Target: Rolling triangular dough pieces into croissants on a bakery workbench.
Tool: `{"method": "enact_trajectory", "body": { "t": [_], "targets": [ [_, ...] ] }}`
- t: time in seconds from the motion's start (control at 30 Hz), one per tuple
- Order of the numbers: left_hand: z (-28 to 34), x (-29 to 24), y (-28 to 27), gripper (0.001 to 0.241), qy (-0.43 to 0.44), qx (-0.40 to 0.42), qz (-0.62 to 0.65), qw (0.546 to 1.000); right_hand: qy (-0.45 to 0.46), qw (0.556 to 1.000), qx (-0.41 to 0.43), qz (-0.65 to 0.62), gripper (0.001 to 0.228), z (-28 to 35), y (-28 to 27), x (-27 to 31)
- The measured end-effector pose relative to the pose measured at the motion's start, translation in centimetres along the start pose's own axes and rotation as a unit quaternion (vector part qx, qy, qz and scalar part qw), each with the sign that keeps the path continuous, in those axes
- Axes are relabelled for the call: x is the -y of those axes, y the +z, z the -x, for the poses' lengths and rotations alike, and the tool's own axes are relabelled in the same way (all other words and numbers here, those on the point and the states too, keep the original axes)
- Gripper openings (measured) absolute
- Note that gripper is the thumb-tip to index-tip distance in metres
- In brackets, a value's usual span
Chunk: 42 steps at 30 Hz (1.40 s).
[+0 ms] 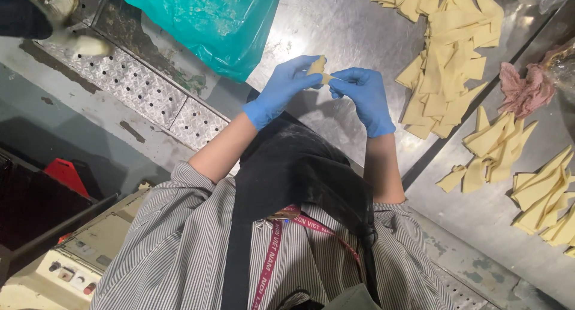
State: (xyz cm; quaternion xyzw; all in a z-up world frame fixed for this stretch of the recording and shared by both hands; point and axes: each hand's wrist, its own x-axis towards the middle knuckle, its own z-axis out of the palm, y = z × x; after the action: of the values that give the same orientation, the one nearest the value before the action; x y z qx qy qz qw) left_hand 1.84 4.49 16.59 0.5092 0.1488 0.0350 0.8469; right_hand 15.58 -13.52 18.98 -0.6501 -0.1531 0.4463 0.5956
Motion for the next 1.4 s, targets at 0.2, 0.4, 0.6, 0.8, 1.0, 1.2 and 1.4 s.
{"method": "enact_trajectory", "body": {
  "t": [0.2, 0.4, 0.6, 0.8, 1.0, 1.2, 1.4],
  "targets": [
    [1.4, 0.9, -0.2, 0.05, -0.029, -0.007, 0.039, 0.999, -0.01, 1.0, 0.007, -0.019, 0.019, 0.8, 0.9, 1.6],
    [2.3, -2.1, 1.1, 0.059, 0.011, -0.005, 0.058, 0.998, -0.039, 0.999, 0.001, -0.02, 0.016, 1.4, 1.1, 2.2],
    [2.0, -1.1, 1.6, 0.057, 0.022, 0.003, -0.013, 1.0, -0.049, 0.999, 0.002, 0.008, 0.017, 1.7, 2.3, 3.8],
    [1.5, -2.1, 1.0, 0.053, 0.004, -0.008, 0.048, 0.999, -0.038, 0.999, -0.002, -0.008, 0.022, 1.0, 1.5, 3.3],
    [0.7, -3.2, -0.1, 0.056, -0.018, -0.008, 0.133, 0.991, -0.062, 0.995, -0.055, 0.055, 0.02, -1.0, 2.1, 3.7],
    [-0.5, -3.7, -1.8, 0.056, 0.005, -0.056, 0.065, 0.996, -0.031, 0.999, -0.017, -0.004, 0.02, -4.1, 4.4, 6.1],
    [-1.5, -5.8, -4.8, 0.058, 0.021, -0.098, 0.112, 0.989, -0.008, 0.999, 0.052, -0.002, 0.025, -8.3, 5.3, 6.6]
  ]
}}
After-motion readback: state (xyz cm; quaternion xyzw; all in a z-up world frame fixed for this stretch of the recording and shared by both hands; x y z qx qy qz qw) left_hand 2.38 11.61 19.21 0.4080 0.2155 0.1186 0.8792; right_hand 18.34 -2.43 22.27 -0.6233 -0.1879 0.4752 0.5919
